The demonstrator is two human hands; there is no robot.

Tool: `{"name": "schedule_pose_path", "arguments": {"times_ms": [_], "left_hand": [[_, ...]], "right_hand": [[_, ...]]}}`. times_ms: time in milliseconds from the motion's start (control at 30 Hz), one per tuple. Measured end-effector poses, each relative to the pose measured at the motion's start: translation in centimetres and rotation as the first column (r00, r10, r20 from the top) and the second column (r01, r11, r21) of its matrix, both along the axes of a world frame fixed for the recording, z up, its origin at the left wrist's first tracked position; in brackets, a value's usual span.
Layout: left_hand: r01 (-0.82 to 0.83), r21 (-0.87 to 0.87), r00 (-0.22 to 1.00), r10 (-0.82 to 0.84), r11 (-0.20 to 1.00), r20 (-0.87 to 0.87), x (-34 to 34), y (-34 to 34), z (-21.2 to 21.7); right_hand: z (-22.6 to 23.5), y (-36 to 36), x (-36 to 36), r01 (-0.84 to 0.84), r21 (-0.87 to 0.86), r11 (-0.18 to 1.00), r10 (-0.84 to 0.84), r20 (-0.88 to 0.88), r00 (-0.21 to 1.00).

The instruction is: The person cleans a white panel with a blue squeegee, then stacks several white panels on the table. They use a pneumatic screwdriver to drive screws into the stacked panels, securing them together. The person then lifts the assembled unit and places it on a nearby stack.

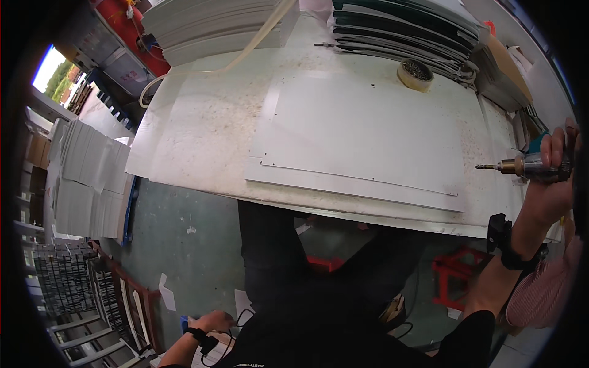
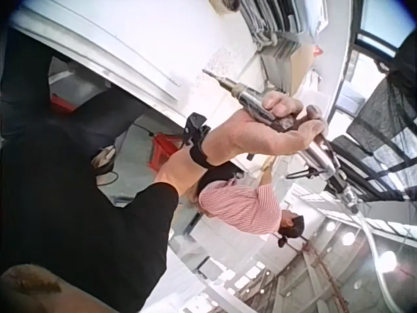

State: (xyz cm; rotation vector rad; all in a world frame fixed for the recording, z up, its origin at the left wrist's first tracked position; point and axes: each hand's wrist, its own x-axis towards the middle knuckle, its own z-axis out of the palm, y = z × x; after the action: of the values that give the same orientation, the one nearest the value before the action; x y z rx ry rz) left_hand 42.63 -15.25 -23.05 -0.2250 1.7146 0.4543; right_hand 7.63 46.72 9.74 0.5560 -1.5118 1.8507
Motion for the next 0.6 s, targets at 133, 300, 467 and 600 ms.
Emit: {"name": "schedule_pose_path", "arguments": {"times_ms": [133,300,467,600], "left_hand": [[-0.013,0.113,0.996,0.003,0.994,0.091,17.6,-4.6,-14.0],[-0.771,0.13,0.627,0.779,0.624,-0.021,17.3,4.2,-16.8],[-0.866,0.26,0.421,0.903,0.427,-0.078,14.5,8.7,-17.7],[-0.885,0.288,0.353,0.931,0.366,-0.096,11.6,10.6,-16.8]], "right_hand": [[0.0,-0.7,-1.0,-0.004,0.019,1.0,0.004,0.025,1.0],[0.9,-3.4,-2.0,-0.024,0.054,0.998,0.021,0.053,0.998],[1.7,-4.6,-2.7,0.036,0.098,0.995,-0.039,0.029,0.999],[0.8,-4.8,-3.5,-0.184,0.063,0.981,0.181,0.056,0.982]]}}
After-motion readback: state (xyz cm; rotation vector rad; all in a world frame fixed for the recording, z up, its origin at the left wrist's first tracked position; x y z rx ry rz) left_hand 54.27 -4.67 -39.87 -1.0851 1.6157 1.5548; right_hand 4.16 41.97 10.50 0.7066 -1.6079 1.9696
